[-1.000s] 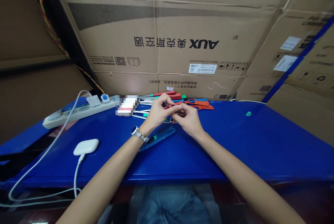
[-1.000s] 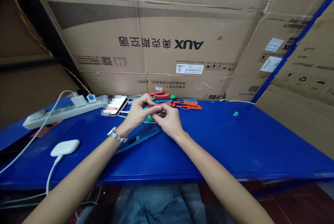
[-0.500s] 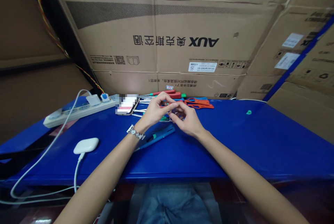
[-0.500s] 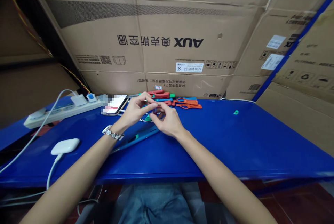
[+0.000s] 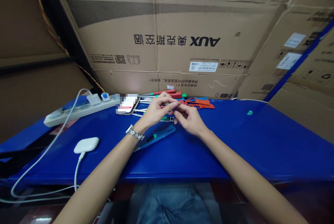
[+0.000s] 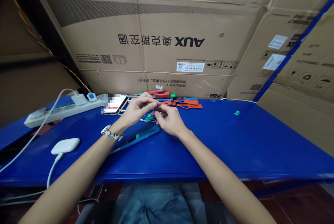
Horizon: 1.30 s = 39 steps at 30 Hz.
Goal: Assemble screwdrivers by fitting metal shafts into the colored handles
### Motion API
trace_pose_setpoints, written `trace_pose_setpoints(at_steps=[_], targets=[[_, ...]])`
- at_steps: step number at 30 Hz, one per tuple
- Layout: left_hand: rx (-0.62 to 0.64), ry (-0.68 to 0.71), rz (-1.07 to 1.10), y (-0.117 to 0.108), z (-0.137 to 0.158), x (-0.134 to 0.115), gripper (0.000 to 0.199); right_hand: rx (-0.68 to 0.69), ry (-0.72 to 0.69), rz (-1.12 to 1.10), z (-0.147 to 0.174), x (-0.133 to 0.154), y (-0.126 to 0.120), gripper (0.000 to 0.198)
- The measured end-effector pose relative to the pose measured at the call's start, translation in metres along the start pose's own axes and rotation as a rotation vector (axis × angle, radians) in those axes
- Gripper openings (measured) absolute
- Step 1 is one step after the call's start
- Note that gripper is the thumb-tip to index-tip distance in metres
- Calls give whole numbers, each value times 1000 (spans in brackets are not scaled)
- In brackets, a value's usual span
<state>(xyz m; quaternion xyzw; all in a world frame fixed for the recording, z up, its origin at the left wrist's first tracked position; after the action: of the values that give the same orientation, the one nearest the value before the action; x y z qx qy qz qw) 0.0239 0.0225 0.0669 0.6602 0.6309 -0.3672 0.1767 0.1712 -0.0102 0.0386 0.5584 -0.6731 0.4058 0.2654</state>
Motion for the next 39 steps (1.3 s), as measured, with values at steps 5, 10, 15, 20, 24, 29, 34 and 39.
trace_pose_setpoints(at_steps=[5, 10, 15, 20, 24, 29, 34, 39], targets=[[-139, -44, -2, 5, -1, 4, 30, -208, -3, 2, -3, -3, 4, 26], [-48, -8, -38, 1, 0, 0, 24, -77, 56, -81, -4, -3, 4, 27], [28, 29, -28, -3, 0, -2, 26, 56, 51, -38, -3, 3, 1, 25], [-100, -35, 0, 2, -2, 0, 27, -119, -7, 1, -4, -1, 2, 28], [-115, -23, -38, 2, -2, -2, 27, -131, 26, -41, -5, -3, 2, 29], [43, 41, -47, -3, 0, -4, 26, 12, 40, -44, -4, 0, -3, 25], [-2, 7, -24, -2, 0, 0, 19, -55, 14, 10, -3, 0, -3, 29], [-82, -43, -16, -1, 0, 3, 24, -190, 90, -71, -5, -6, 1, 32]])
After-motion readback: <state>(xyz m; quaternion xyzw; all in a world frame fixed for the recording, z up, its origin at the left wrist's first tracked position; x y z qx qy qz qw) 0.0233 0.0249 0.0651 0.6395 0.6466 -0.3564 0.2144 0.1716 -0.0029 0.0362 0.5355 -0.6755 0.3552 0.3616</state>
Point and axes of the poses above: each hand's wrist, its own z-axis away from the middle knuckle, its own y-axis out of the palm, x = y × z, the point moved 3 cm from there along -z, towards the middle knuckle, and after that the axes turned 9 degrees about -x, right-handed, at the moved point
